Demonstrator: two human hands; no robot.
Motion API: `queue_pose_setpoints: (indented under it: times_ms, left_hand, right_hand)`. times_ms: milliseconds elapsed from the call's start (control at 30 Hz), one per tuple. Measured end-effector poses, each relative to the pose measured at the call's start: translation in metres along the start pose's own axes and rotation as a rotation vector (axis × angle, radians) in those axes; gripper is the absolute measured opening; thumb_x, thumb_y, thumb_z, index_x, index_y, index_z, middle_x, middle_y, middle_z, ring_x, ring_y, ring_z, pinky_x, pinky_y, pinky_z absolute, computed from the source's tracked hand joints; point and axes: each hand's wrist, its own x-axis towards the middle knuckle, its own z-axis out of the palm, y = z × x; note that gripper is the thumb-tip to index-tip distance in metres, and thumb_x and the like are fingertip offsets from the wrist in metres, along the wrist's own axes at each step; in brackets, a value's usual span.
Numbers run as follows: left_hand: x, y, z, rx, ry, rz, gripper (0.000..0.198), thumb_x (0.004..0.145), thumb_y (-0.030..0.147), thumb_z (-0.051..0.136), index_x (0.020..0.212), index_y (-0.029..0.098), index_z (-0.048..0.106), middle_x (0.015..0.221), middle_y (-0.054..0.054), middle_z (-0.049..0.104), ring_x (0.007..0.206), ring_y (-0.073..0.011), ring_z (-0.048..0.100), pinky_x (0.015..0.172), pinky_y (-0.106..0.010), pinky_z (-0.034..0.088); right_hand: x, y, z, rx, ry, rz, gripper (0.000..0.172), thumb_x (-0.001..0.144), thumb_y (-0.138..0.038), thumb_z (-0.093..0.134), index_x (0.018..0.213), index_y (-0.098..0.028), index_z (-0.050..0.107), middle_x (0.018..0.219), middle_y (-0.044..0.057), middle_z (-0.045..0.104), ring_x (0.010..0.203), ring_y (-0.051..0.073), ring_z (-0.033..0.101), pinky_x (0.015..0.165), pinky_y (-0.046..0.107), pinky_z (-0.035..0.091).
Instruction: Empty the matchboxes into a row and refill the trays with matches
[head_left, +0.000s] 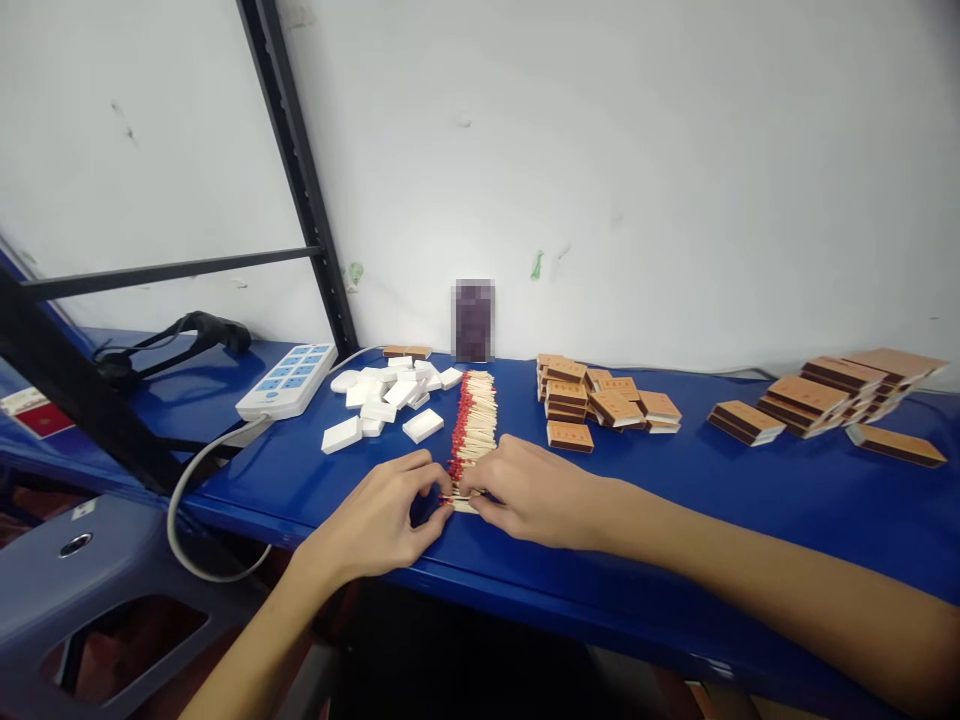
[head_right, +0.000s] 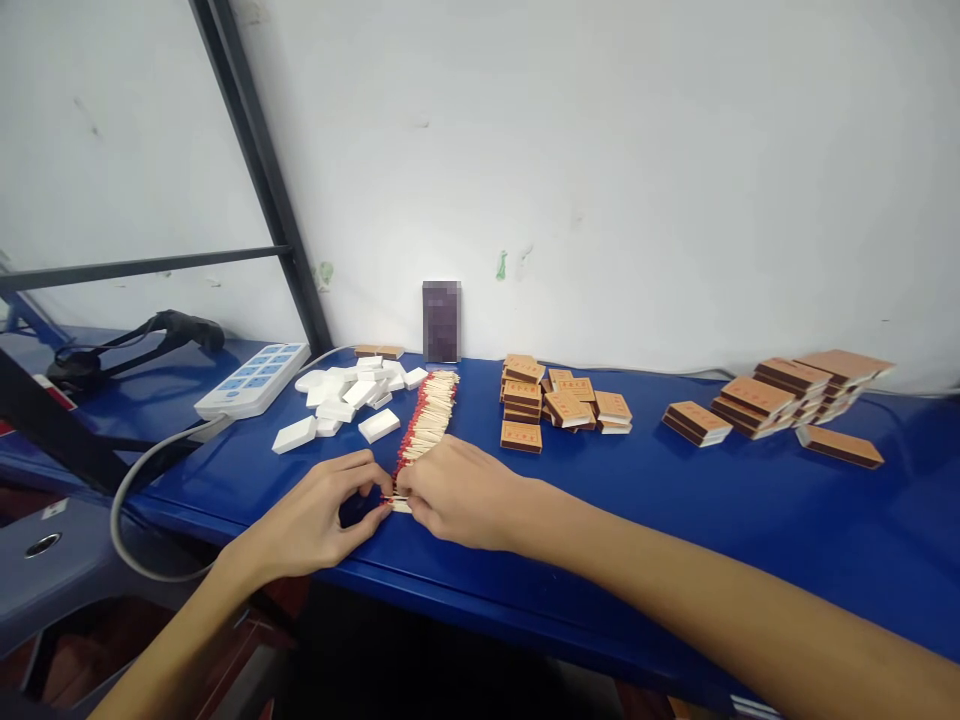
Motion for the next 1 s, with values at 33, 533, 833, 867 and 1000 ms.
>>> queue_pose_setpoints:
  times_ms: [33, 533, 833, 867, 1000]
  left_hand:
    - [0.000, 0.000, 0.000, -0.002, -0.002, 0.000, 0.010, 0.090, 0.023, 0.055, 0.092, 0.020, 0.065, 0.084, -0.001, 0.055, 0.075, -0.0152, 0.054, 0.069, -0.029, 0.042]
    - [0.000, 0.001, -0.001, -0.009, -0.038, -0.011, 0.009, 0.087, 0.021, 0.056, 0.090, 0.021, 0.064, 0.083, 0.000, 0.055, 0.073, -0.0141, 0.053, 0.068, -0.028, 0.040]
    - [0.000, 0.002, -0.001, -0.014, -0.051, -0.038, 0.007, 0.087, 0.026, 0.059, 0.087, 0.020, 0.064, 0.078, 0.001, 0.055, 0.070, -0.0131, 0.053, 0.068, -0.027, 0.039]
    - [0.000, 0.002, -0.001, -0.017, -0.051, -0.036, 0.008, 0.087, 0.026, 0.059, 0.088, 0.020, 0.064, 0.078, 0.002, 0.055, 0.070, -0.0130, 0.053, 0.068, -0.027, 0.039]
    - [-0.001, 0.001, -0.001, -0.028, -0.049, -0.033, 0.009, 0.088, 0.028, 0.059, 0.090, 0.021, 0.064, 0.077, 0.003, 0.054, 0.069, -0.0123, 0.051, 0.069, -0.026, 0.039]
  right_hand:
    - [0.000, 0.000, 0.000, 0.011, -0.004, 0.013, 0.016, 0.088, -0.014, 0.054, 0.077, -0.018, 0.065, 0.070, 0.003, 0.066, 0.063, 0.015, 0.055, 0.062, 0.028, 0.033]
    - [0.001, 0.014, 0.013, 0.092, 0.049, 0.010, 0.011, 0.084, -0.013, 0.057, 0.079, -0.019, 0.063, 0.080, 0.002, 0.068, 0.071, 0.015, 0.058, 0.061, 0.025, 0.034]
    - [0.002, 0.011, 0.016, 0.093, 0.044, 0.042, 0.011, 0.088, -0.016, 0.055, 0.082, -0.018, 0.063, 0.083, 0.003, 0.068, 0.075, 0.016, 0.060, 0.065, 0.027, 0.037]
    - [0.002, 0.011, 0.017, 0.087, 0.044, 0.044, 0.011, 0.088, -0.016, 0.054, 0.081, -0.018, 0.063, 0.083, 0.003, 0.067, 0.074, 0.016, 0.060, 0.065, 0.027, 0.037]
    - [0.000, 0.012, 0.020, 0.061, 0.062, 0.028, 0.010, 0.086, -0.015, 0.053, 0.080, -0.018, 0.060, 0.081, 0.003, 0.066, 0.072, 0.016, 0.058, 0.064, 0.027, 0.036]
